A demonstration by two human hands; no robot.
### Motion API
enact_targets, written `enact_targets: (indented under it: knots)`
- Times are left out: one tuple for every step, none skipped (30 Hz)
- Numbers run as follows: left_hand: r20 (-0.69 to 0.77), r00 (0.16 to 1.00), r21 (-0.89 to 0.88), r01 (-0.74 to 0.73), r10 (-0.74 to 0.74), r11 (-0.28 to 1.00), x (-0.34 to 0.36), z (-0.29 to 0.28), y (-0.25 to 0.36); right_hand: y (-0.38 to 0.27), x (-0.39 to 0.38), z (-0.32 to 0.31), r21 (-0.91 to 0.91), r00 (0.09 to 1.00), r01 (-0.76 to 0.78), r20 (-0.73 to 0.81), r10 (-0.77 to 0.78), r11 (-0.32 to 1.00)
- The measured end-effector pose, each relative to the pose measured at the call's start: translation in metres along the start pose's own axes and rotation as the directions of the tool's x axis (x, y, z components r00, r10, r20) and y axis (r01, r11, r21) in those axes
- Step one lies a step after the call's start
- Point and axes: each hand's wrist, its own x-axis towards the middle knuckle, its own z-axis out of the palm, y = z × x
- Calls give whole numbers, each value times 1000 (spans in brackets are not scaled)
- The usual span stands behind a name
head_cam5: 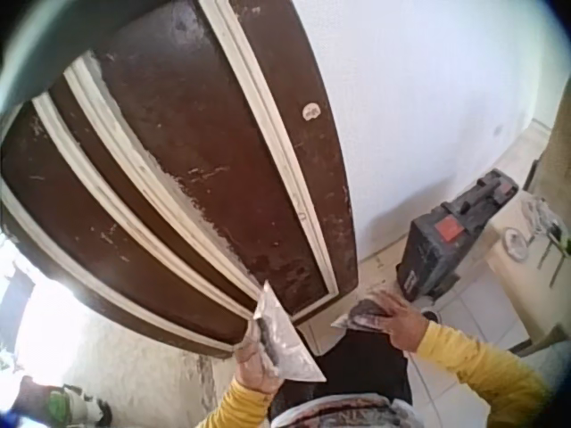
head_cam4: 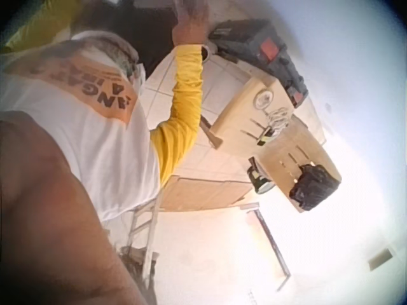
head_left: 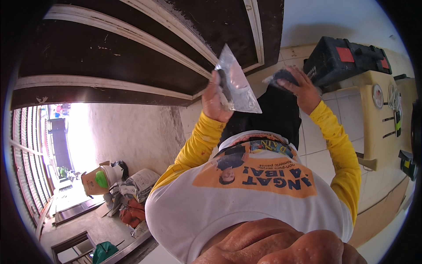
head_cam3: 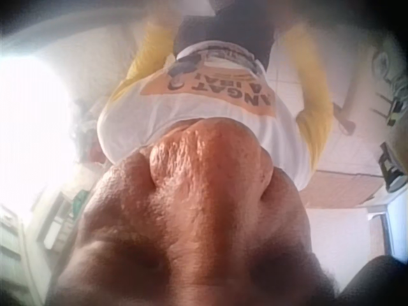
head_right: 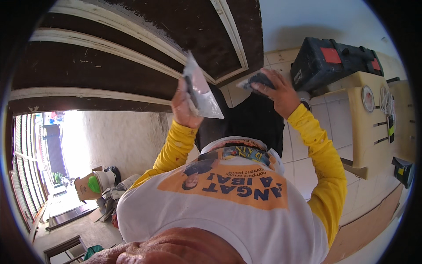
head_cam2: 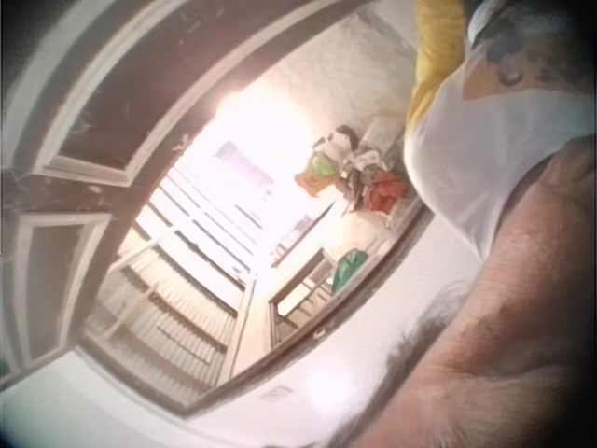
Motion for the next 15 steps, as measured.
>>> enact_targets:
  knots:
    - [43, 998, 41, -37, 36, 998, 3, 11, 7, 8, -8, 5, 90, 995, -75, -53, 80, 993]
    - [-25, 998, 74, -61, 63, 995, 5, 11, 8, 1, -3, 5, 430, 970, -175, -80, 230, 886]
    - [-94, 993, 101, -69, 78, 993, 11, 8, 7, -16, 0, 4, 712, 919, -243, -48, 390, 659]
    - [-160, 983, 128, -73, 94, 989, 13, 5, 5, -34, 1, 2, 903, 850, -254, 38, 525, 346]
    - [-200, 968, 245, -101, 152, 964, 14, -3, -2, -48, 3, 0, 893, 826, -240, -18, 563, 380]
    - [-200, 965, 271, -111, 169, 956, 14, -6, -8, -63, 5, -1, 866, 834, -204, -91, 545, 456]
    - [-200, 962, 297, -121, 186, 947, 15, -7, -14, -78, 8, -2, 832, 838, -168, -162, 521, 529]
    - [-203, 958, 325, -129, 202, 937, 14, -8, -18, -86, 8, -2, 792, 839, -134, -229, 494, 595]
    - [-186, 960, 330, -139, 209, 934, 16, -9, -18, -71, 5, 2, 396, 953, -66, -247, 175, 916]
    - [-177, 967, 323, -119, 184, 939, 14, -9, -16, -59, 1, 7, -60, 959, 148, -235, -158, 987]
    - [-163, 973, 311, -105, 161, 945, 13, -1, -12, -58, 4, 4, 118, 994, 72, -93, -61, 990]
    - [-149, 979, 298, -90, 140, 950, 13, 3, -9, -59, 6, -1, 280, 998, -32, 67, 13, 959]
    - [-142, 978, 307, -103, 153, 946, 15, 0, -10, -63, 6, -8, 374, 985, -170, 29, 172, 911]
    - [-136, 976, 313, -118, 167, 942, 15, -3, -12, -66, 8, -12, 351, 993, -115, 7, 120, 929]
    - [-131, 975, 319, -132, 182, 938, 16, -5, -13, -69, 10, -14, 327, 998, -59, -14, 67, 943]
